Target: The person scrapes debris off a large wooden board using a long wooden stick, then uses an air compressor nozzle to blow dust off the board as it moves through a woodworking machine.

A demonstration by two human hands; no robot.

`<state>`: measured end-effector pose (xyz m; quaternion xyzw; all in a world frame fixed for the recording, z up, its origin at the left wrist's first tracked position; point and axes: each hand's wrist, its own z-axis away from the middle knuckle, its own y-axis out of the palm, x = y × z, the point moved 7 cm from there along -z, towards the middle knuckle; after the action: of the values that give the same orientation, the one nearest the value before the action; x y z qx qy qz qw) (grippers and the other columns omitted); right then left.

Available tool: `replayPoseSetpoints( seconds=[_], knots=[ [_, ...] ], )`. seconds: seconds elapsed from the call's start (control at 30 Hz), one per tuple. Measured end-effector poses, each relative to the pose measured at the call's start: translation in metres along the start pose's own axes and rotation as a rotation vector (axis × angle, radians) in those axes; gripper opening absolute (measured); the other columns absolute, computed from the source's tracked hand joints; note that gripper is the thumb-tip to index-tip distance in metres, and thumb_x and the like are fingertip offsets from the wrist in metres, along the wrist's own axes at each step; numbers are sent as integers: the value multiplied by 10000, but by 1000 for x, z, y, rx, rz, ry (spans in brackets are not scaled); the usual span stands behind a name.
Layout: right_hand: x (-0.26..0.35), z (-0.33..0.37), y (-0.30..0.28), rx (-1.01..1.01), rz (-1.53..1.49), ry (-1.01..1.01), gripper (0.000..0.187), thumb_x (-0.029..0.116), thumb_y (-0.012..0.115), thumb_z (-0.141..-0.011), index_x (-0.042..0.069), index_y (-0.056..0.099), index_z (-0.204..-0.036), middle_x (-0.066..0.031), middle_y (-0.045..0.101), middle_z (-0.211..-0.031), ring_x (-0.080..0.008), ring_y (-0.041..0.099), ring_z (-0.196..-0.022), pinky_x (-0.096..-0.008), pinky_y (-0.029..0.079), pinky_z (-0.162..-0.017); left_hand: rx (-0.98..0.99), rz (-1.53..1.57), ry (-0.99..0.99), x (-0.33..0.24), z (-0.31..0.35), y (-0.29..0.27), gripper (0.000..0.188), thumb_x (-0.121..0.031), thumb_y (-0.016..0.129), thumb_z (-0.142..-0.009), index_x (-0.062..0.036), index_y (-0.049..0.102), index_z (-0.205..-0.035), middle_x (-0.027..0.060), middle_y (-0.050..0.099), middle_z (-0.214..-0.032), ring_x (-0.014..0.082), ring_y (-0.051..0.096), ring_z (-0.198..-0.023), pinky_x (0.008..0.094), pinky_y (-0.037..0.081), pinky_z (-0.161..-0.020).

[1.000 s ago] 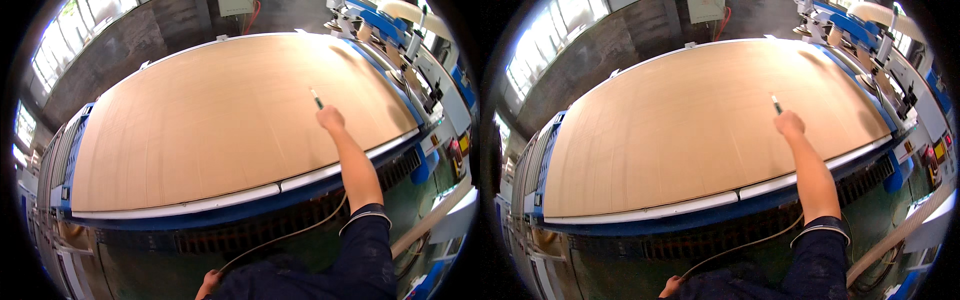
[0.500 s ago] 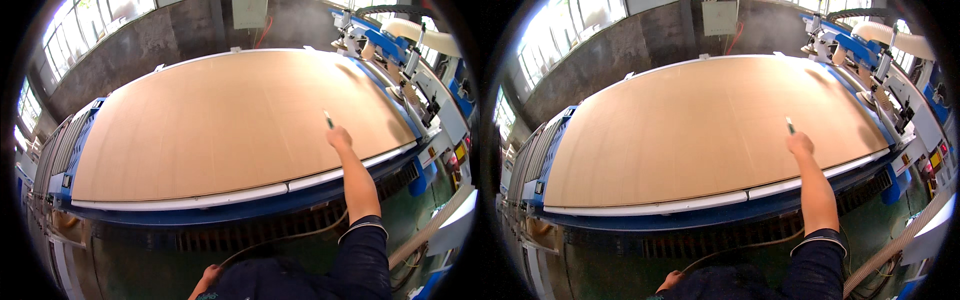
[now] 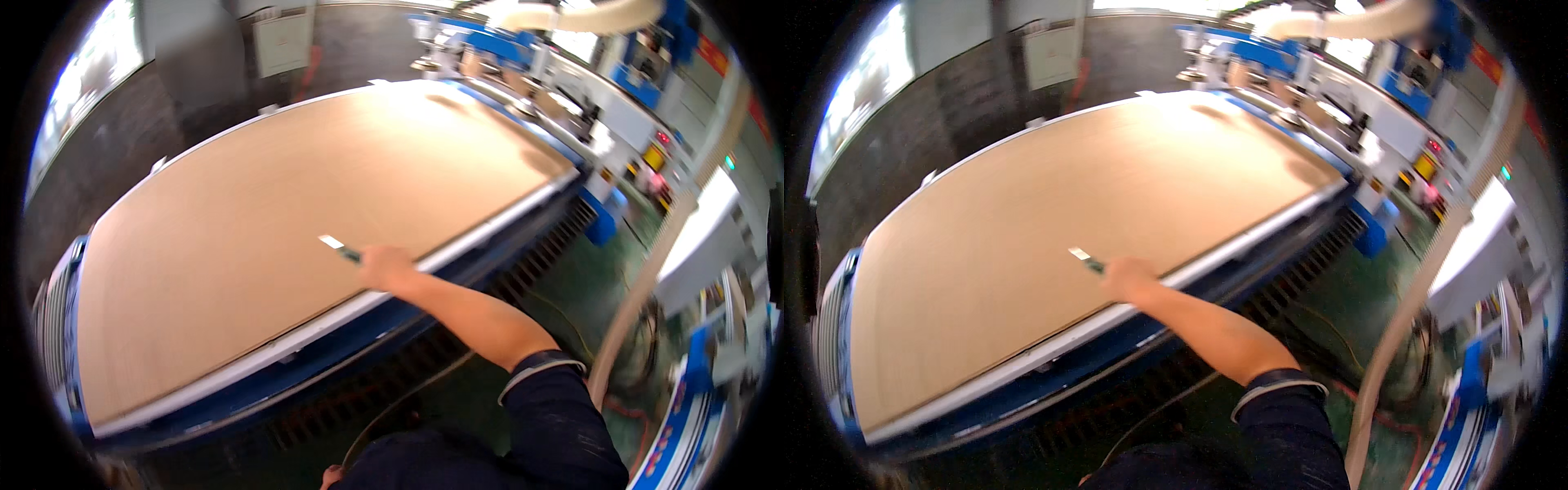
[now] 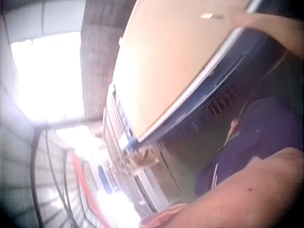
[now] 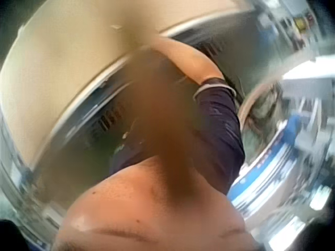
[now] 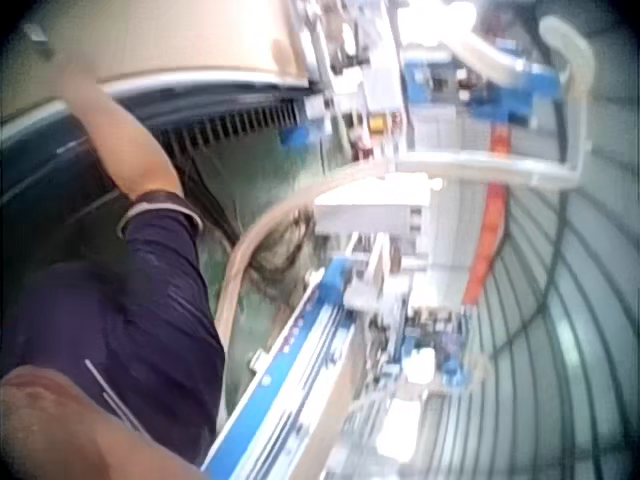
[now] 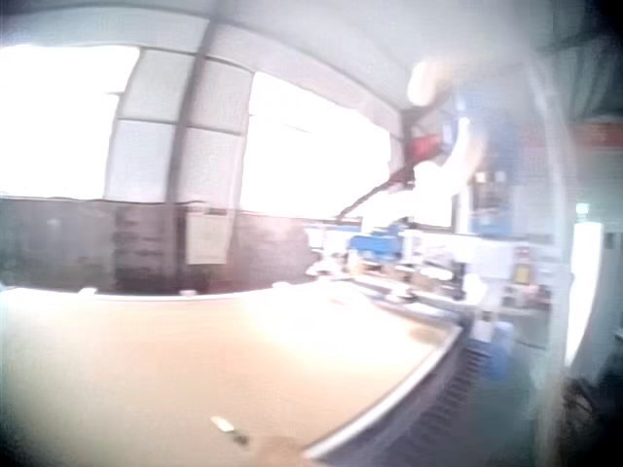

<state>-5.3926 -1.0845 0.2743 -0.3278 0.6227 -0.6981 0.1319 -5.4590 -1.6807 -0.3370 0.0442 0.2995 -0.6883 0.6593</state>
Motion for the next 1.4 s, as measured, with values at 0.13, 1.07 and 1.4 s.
replayPoseSetpoints(
  seconds=[0.13, 1.07, 1.4],
  knots=[
    [-5, 1, -20, 73, -34, 160, 309, 248, 498, -812, 62, 694, -964, -216, 676, -1011, -360, 657, -960, -463, 511, -830, -33, 111, -67, 23, 3, -34, 277, -292, 644, -832, -29, 672, -914, 95, 674, -850, 217, 628, -772, 339, 487, -704],
    [6, 18, 26, -67, 111, 234, 345, 259, 521, -820, -31, 679, -919, -289, 655, -958, -434, 637, -931, -505, 491, -802, -167, 268, -139, -15, 163, -28, 365, -342, 629, -782, -64, 680, -1014, 149, 688, -951, 294, 651, -905, 393, 500, -801],
    [203, 123, 71, 284, 59, -284, 324, 301, 574, -851, 57, 593, -1064, -200, 668, -838, -385, 649, -816, -489, 502, -770, -156, 275, -199, -18, 173, -12, 394, -347, 591, -798, -56, 672, -1052, 180, 671, -1038, 331, 624, -1015, 403, 474, -884]
  ],
)
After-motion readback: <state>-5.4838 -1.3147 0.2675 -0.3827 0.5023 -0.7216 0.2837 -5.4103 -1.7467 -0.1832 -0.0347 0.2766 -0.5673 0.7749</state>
